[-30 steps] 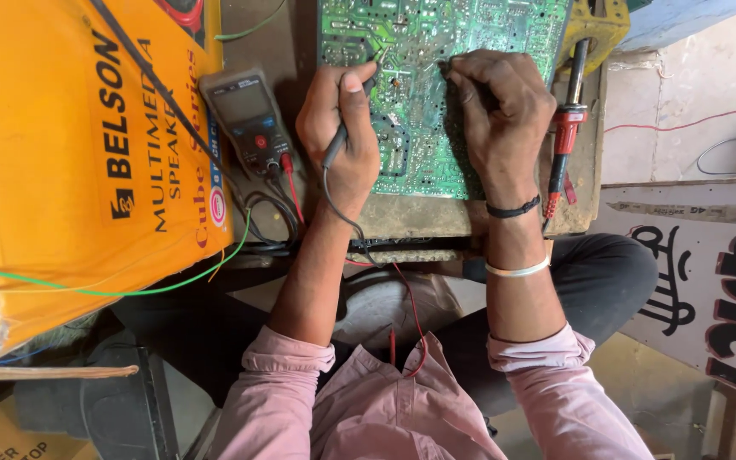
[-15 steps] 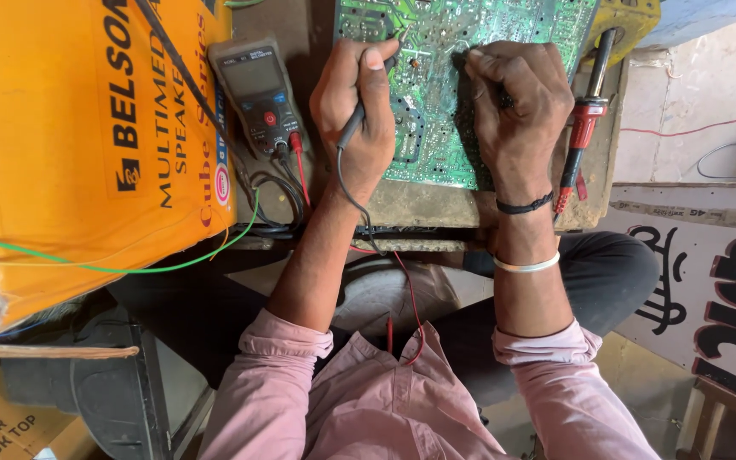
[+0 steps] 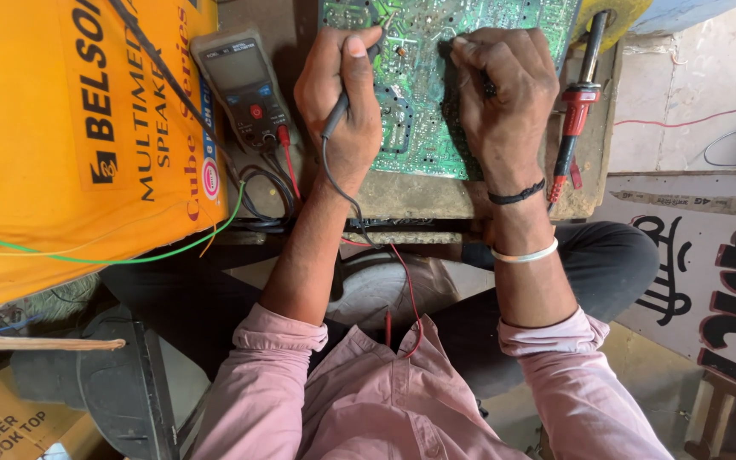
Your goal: The person sits cross-legged on the floor and uses a multimeter to test various points on a green circuit board. They repeatedly touch the probes to different components and traces, occasionally adjusting the board's position.
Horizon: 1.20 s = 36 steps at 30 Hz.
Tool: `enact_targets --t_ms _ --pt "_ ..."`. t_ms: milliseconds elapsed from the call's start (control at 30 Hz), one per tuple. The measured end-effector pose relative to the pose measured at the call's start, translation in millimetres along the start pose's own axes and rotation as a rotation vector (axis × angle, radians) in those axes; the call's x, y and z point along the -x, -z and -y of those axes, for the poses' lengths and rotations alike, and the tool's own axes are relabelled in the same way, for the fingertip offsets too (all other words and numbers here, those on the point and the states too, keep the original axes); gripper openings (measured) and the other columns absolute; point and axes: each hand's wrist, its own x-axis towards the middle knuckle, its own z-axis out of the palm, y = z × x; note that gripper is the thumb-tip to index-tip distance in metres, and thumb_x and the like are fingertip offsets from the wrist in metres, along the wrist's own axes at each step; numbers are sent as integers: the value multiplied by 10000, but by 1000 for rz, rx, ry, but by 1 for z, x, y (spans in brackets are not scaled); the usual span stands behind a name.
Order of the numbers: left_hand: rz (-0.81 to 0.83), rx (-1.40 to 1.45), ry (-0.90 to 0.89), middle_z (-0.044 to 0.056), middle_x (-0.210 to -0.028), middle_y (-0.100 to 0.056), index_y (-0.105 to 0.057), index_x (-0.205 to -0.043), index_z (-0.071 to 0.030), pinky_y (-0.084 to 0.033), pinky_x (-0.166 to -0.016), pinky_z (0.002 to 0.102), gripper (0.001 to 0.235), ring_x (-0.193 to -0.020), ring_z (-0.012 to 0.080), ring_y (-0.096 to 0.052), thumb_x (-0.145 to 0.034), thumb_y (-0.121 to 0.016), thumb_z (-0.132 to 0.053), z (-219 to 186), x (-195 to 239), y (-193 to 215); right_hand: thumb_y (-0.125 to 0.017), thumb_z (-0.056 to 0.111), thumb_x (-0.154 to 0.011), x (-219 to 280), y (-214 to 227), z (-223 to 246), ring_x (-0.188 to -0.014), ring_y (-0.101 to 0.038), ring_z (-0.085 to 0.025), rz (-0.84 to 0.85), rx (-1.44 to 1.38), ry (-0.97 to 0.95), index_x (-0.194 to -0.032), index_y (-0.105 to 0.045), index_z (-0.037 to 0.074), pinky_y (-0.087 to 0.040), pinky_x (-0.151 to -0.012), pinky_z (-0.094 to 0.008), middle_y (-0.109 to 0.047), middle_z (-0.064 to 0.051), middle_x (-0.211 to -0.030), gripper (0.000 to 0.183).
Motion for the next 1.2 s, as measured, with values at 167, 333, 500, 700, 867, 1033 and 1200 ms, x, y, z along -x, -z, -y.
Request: enact_targets --t_ms 167,333,500,700,867,1033,1200 --pt "-11 3 -42 61 -979 -718 -674 -1115 -33 -554 -724 291 434 -790 135 -679 -1194 -400 -359 1 -2 -1 -811 -27 -1038 -2 3 -1 -969 -620 -200 -11 -34 26 -1055 -696 50 -490 -857 -346 -753 -57 -1117 139" --pt "-2 -22 -13 58 -950 -706 -687 -1117 -22 -533 -705 286 434 -749 134 -651 -1180 -409 -349 1 2 1 -828 -15 -1060 7 -1 -4 -980 -628 -197 -47 -38 42 -1071 -702 59 -502 -864 -345 -752 -48 -1129 147" --pt "-20 -8 -27 54 -985 -727 -684 -1112 -33 -545 -732 290 419 -797 146 -690 -1184 -411 -343 0 0 0 -801 -17 -1026 6 -2 -13 -870 -598 -184 -212 -108 -30 -1064 -728 48 -469 -707 -313 -743 -73 -1052 105" --pt "-10 -6 -33 64 -998 -716 -675 -1120 -26 -557 -744 289 411 -813 152 -697 -1189 -414 -336 -3 0 1 -785 -48 -1034 23 10 14 -914 -692 -197 -136 -210 77 -1127 -731 49 -562 -790 -319 -751 -70 -1023 145" --pt "1 -16 -8 65 -990 -723 -680 -1131 -30 -540 -732 294 403 -776 147 -673 -1180 -417 -330 -2 1 1 -825 -13 -970 56 22 60 -979 -701 -231 20 -149 -123 -1070 -716 52 -549 -844 -345 -748 -83 -1082 162" --pt "-8 44 -52 58 -1080 -756 -651 -1198 -60 -588 -814 293 384 -881 154 -731 -1203 -398 -349 1 2 -1 -844 -4 -916 59 17 73 -1007 -631 -275 44 -72 -97 -1034 -730 55 -507 -897 -394 -732 -77 -1053 175" --pt "-12 34 -76 62 -1133 -750 -629 -1231 -81 -616 -869 303 362 -965 178 -752 -1215 -386 -349 1 0 -2 -867 26 -909 61 7 72 -981 -625 -251 -7 -22 -87 -1014 -723 68 -477 -870 -401 -722 -56 -1012 184"
